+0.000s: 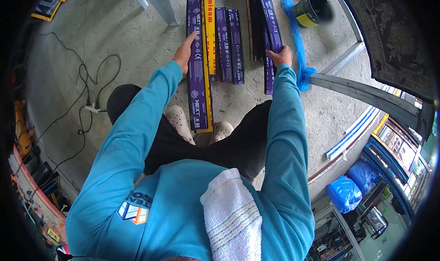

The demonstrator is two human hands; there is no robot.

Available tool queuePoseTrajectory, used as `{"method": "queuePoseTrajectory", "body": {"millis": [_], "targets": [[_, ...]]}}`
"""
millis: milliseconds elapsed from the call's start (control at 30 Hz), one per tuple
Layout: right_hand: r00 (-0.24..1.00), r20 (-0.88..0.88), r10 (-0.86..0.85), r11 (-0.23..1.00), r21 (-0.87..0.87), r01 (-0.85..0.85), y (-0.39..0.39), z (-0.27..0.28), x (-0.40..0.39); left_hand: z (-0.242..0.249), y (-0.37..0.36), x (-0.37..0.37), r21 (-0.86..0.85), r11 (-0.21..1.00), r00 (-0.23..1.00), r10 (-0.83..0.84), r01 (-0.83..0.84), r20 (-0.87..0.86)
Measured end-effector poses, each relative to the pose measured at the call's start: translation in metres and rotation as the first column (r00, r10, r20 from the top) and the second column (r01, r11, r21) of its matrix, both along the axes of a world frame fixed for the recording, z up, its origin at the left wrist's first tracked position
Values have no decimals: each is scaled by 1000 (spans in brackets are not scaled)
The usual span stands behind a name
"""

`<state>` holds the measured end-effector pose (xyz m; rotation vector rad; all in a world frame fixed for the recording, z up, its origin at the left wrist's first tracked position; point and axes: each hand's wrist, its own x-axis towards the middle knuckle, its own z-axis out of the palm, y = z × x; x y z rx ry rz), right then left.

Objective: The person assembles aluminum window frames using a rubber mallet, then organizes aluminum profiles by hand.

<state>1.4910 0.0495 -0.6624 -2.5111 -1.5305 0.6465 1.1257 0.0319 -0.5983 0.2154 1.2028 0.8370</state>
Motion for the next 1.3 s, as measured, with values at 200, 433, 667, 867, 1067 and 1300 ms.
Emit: {"method": "queuePoseTrajectory", "body": {"millis": [200,433,667,867,1067,1300], "targets": [[994,87,-60,986,-151,72,2,-20,-17,1,-2,-1,41,999,1000,27,-27,9],[994,83,-71,947,-306,93,10,-32,-25,0,-5,-11,-2,1000,999,11,-11,52],[974,124,-187,914,-343,219,15,-22,-35,5,-10,-15,-14,1000,999,-6,7,40],[989,96,-114,924,-357,141,15,-7,-36,10,-9,-14,2,1000,993,-19,19,115],[976,-188,-106,987,-139,80,20,25,-7,10,-3,-9,-10,1000,994,-9,11,107],[385,-799,-462,885,-447,133,9,143,5,13,18,9,-28,990,926,-122,141,357]]}}
